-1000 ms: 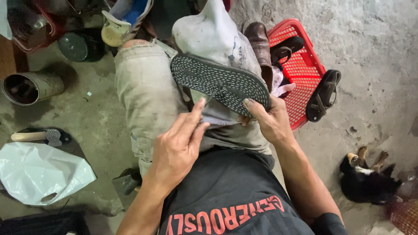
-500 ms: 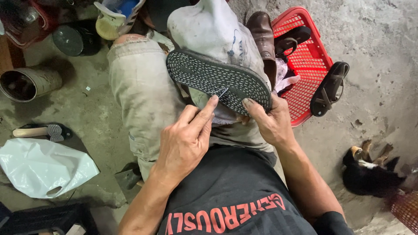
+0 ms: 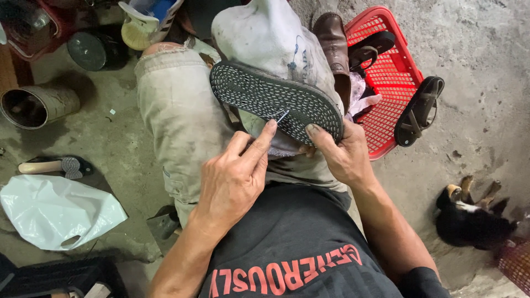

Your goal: The person sits on the floor and sews a shoe sole using a needle and thread. They repeatedly push the needle through the sole and pull the thread to secure stitches. A hammer is briefly picked up and set down, but the primary action is hand sewing.

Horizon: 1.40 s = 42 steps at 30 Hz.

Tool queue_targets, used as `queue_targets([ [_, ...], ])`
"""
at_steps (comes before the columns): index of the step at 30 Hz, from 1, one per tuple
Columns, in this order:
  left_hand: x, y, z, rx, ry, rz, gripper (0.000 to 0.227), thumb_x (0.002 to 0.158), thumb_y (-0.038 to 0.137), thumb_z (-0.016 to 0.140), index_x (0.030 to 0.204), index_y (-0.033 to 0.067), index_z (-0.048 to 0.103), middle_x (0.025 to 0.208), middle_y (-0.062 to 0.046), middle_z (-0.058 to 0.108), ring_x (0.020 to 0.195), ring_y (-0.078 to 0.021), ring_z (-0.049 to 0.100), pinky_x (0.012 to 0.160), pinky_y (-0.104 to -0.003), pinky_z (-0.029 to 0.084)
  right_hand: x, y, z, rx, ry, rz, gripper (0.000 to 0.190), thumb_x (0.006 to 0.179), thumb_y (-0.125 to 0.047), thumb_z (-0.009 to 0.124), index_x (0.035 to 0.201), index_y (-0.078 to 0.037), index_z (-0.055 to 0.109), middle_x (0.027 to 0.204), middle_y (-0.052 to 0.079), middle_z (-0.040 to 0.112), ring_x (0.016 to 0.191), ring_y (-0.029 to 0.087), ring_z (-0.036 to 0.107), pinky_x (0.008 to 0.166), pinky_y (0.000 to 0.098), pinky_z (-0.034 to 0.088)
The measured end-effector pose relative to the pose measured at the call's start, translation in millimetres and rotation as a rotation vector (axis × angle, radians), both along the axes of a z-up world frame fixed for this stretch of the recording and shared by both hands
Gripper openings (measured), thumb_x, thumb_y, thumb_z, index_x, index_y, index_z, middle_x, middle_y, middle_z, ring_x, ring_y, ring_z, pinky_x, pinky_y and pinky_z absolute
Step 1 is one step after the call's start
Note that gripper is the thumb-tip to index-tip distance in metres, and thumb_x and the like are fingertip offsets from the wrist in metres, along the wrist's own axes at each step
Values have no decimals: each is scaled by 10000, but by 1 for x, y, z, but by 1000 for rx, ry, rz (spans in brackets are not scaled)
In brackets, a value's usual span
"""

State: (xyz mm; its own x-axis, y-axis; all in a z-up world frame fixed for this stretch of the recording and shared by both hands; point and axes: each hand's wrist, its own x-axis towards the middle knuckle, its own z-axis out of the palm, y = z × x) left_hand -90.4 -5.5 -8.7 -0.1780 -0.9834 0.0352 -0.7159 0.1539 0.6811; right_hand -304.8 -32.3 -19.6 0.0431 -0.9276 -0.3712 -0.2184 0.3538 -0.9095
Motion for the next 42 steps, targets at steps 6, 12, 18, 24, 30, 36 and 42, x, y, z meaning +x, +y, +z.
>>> queue_targets([
  [6,3,-1,2,-5,-12,-2,386,1016,186,593,1369,305,694,825,-11,576,618,-292,677,508,-410,561,7,-1,8,-6,82,26,169,963,-78,679,801,-33,701,615,102,680,587,127,660,582,280,553],
  [12,2,0,3,3,-11,8,374,1021,195,577,1352,309,708,815,10,572,587,-270,660,492,-383,552,12,-1,17,-2,156,29,186,948,-120,707,779,-46,681,613,98,622,632,113,565,595,310,517],
  [18,3,1,2,4,-10,13,364,1025,197,587,1351,302,711,807,5,556,595,-276,651,494,-385,549,0,1,4,-1,144,49,204,957,-101,681,758,-58,693,584,91,652,574,143,625,581,280,517],
  [24,3,0,1,3,14,15,361,1036,195,580,1359,293,708,809,3,555,588,-274,645,489,-368,542,6,3,4,15,199,15,152,930,-120,718,805,-37,690,622,99,585,649,115,515,578,305,493],
  [30,3,0,2,7,36,5,361,1025,177,596,1352,272,715,804,-10,570,589,-283,653,480,-383,542,7,2,6,21,202,3,144,928,-121,718,804,-51,694,632,70,589,652,105,512,575,290,488],
  [36,5,0,3,29,41,4,368,1034,183,579,1365,283,705,817,0,571,603,-273,661,504,-366,553,0,3,3,-41,175,52,118,915,-89,699,804,-47,702,645,74,624,631,109,536,569,302,502],
  [42,14,-6,6,33,17,-49,389,992,167,603,1350,279,706,837,-33,591,639,-329,689,510,-450,561,-5,-1,3,-210,206,193,113,942,-63,693,853,-10,647,694,183,590,613,235,552,566,381,480],
])
